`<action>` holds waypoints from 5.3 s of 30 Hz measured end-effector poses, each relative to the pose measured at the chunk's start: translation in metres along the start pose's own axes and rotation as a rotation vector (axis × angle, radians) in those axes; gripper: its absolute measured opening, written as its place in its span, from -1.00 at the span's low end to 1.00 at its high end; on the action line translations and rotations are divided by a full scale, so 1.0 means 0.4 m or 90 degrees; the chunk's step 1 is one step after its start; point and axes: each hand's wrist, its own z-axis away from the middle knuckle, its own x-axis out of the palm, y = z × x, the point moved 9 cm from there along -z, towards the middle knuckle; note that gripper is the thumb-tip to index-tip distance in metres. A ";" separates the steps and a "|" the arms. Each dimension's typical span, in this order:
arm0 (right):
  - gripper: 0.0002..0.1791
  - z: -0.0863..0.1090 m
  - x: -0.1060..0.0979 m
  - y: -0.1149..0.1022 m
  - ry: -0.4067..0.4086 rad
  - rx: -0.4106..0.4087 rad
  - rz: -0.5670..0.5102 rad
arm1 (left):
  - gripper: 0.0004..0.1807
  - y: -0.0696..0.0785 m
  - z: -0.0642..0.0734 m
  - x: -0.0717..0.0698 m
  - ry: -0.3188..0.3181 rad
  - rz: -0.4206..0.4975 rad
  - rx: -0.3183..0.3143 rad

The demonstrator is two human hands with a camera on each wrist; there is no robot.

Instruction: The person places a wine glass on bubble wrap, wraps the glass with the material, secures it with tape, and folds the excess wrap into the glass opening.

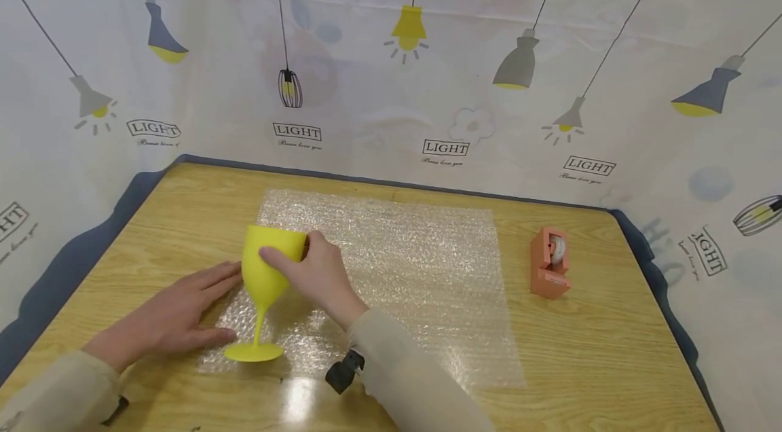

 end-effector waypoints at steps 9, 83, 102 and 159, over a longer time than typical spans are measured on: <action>-0.30 -0.025 0.032 -0.014 0.008 0.066 0.070 | 0.06 0.000 0.004 0.000 0.010 -0.001 0.004; -0.35 -0.071 0.040 0.036 0.011 0.095 0.231 | -0.53 -0.052 -0.122 -0.035 0.025 0.554 -0.298; -0.47 -0.063 -0.037 0.078 -0.036 0.121 0.214 | -0.42 -0.015 -0.154 -0.067 0.035 0.514 -0.199; -0.40 -0.026 -0.128 0.150 -0.081 0.081 0.139 | -0.21 0.170 -0.259 -0.100 0.137 0.329 -0.091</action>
